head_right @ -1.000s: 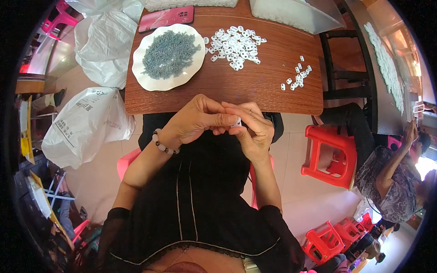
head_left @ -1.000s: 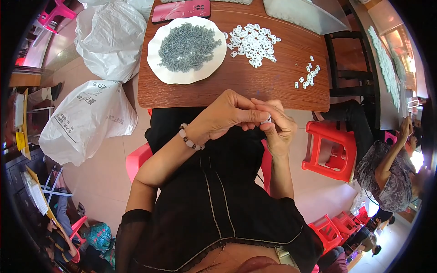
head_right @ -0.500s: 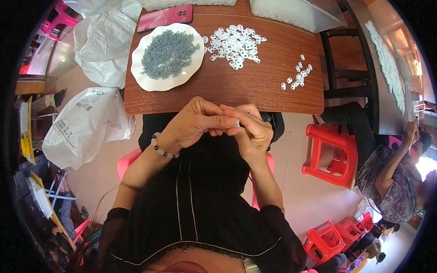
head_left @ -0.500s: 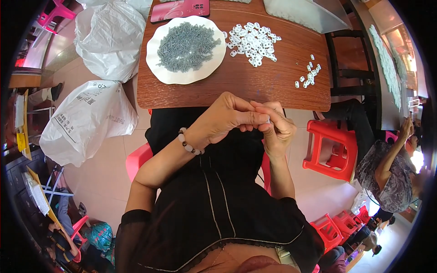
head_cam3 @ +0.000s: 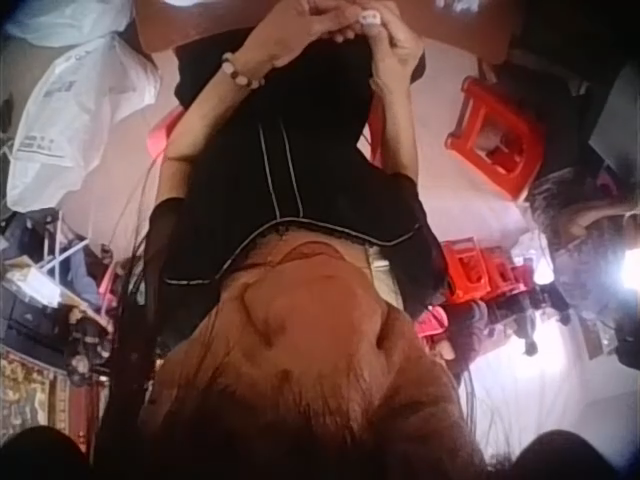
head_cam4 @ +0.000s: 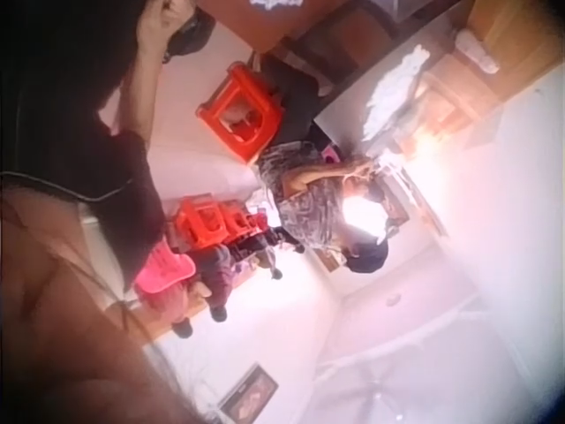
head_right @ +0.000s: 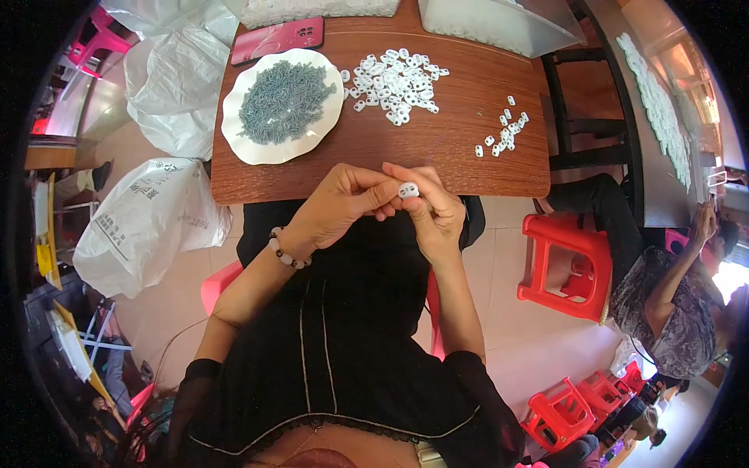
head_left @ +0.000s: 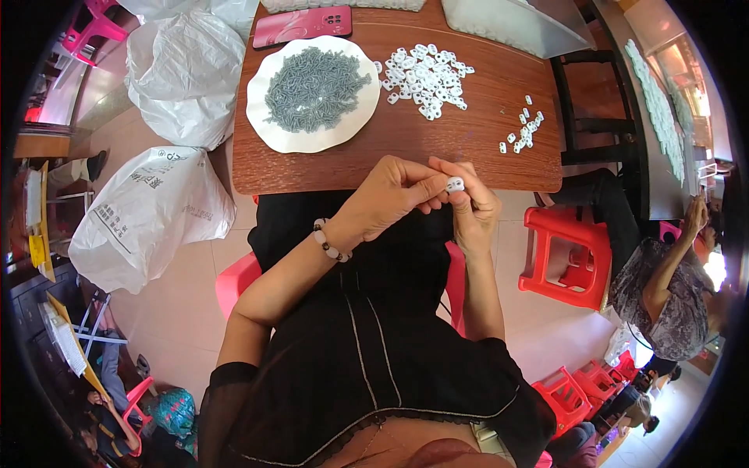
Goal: Picking small grey beads and inserting them into the holes of white plastic components.
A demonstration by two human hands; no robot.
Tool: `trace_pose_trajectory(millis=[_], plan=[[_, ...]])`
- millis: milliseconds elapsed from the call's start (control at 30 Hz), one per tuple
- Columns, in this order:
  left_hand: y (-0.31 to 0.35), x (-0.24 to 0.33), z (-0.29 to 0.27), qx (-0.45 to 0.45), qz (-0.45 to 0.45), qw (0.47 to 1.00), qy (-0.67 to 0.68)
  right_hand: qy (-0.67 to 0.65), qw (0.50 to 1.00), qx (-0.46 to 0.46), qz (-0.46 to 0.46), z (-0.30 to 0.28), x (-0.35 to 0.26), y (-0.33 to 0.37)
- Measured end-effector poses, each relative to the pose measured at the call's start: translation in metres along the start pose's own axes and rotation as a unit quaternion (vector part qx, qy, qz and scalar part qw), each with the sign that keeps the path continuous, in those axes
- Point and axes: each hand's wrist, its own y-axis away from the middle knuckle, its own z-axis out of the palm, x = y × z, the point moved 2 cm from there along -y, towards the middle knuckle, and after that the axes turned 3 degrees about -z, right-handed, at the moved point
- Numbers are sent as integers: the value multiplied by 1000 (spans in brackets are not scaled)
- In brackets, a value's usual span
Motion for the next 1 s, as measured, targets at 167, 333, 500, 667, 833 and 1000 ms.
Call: trace_pose_trajectory(millis=[167,333,500,667,833,1000], plan=[[-5,2,1,-2,4,1000,-7,18,999,-29,12,-4,-2,-2],[-7,0,-1,10,4,1000,11,8,999,-34,29,-1,-3,-4],[-7,0,-4,12,18,1000,11,-22,998,-29,55,3,-5,-7],[-6,-2,-8,17,37,999,5,-52,997,-17,45,11,-11,-12],[-6,0,-8,31,48,998,16,-20,999,-6,48,4,-5,-11],[-6,1,-8,20,33,999,28,37,998,-23,51,-4,-13,-20]])
